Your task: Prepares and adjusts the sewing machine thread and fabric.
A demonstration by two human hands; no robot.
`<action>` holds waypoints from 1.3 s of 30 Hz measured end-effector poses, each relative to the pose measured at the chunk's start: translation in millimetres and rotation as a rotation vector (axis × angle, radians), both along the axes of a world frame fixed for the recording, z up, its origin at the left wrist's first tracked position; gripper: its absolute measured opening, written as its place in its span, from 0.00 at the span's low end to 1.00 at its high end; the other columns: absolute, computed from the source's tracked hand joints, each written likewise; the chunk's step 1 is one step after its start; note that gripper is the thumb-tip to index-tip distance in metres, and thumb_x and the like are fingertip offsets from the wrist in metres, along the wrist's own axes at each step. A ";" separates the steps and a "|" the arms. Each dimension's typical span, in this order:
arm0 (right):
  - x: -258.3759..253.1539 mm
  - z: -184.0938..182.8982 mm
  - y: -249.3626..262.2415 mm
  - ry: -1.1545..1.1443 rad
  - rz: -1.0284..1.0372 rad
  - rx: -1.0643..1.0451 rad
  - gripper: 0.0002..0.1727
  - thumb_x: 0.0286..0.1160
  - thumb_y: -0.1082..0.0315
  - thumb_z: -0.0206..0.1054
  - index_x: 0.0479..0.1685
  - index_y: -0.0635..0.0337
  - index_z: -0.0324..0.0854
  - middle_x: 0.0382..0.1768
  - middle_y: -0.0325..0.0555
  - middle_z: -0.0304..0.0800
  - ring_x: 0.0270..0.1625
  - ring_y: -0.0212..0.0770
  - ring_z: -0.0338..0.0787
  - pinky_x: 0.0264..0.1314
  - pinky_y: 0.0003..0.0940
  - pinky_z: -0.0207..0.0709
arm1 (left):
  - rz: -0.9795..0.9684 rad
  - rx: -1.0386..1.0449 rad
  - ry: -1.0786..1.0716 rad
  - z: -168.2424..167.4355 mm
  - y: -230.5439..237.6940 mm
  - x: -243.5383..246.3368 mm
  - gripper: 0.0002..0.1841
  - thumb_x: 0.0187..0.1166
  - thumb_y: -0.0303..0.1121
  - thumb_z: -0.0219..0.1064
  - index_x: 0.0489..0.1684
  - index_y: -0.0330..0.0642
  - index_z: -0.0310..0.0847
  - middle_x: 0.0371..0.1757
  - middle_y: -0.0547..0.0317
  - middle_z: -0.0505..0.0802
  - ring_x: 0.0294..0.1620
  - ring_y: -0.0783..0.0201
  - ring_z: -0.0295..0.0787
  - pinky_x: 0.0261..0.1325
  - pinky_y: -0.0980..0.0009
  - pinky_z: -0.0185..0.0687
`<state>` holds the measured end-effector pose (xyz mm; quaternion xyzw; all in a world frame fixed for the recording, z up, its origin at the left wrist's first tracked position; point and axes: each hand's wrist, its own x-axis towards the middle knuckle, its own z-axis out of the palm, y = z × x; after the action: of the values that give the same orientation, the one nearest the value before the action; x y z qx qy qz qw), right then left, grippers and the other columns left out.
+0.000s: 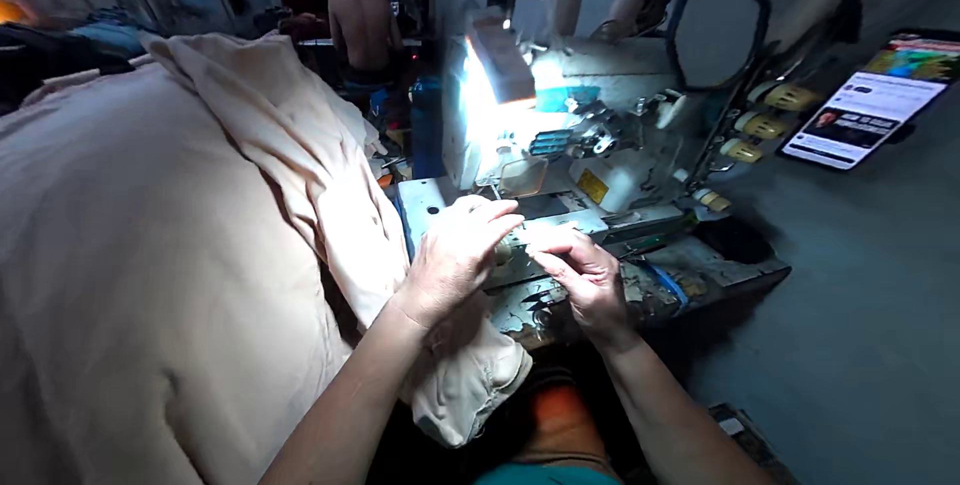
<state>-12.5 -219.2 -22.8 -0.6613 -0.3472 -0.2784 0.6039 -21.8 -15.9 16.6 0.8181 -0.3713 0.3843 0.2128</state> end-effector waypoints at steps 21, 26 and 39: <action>16.0 20.3 48.3 0.663 0.153 0.216 0.08 0.83 0.78 0.63 0.55 0.69 0.80 0.28 0.42 0.89 0.14 0.26 0.82 0.17 0.19 0.80 | -0.086 -0.322 0.314 -39.0 -22.9 -79.7 0.09 0.80 0.31 0.68 0.35 0.36 0.90 0.33 0.58 0.94 0.38 0.75 0.90 0.48 0.82 0.83; 24.9 36.8 66.0 0.728 0.044 0.061 0.12 0.82 0.68 0.69 0.52 0.69 0.81 0.21 0.42 0.87 0.09 0.26 0.76 0.10 0.21 0.73 | -0.107 -0.346 0.283 -26.9 -19.0 -92.6 0.12 0.83 0.35 0.67 0.32 0.37 0.89 0.28 0.60 0.92 0.34 0.78 0.86 0.42 0.84 0.78; 24.6 25.1 49.5 0.539 0.066 0.075 0.06 0.85 0.74 0.63 0.40 0.64 0.83 0.17 0.34 0.83 0.11 0.22 0.75 0.12 0.15 0.71 | -0.023 -0.427 0.232 -24.0 8.3 -97.3 0.09 0.81 0.32 0.67 0.38 0.36 0.91 0.37 0.60 0.95 0.43 0.78 0.90 0.52 0.81 0.85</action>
<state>12.1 -169.7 2.3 -0.6771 -0.1846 -0.0852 0.7072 -119.1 -7.7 -7.4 0.7889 -0.2641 0.3548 0.4266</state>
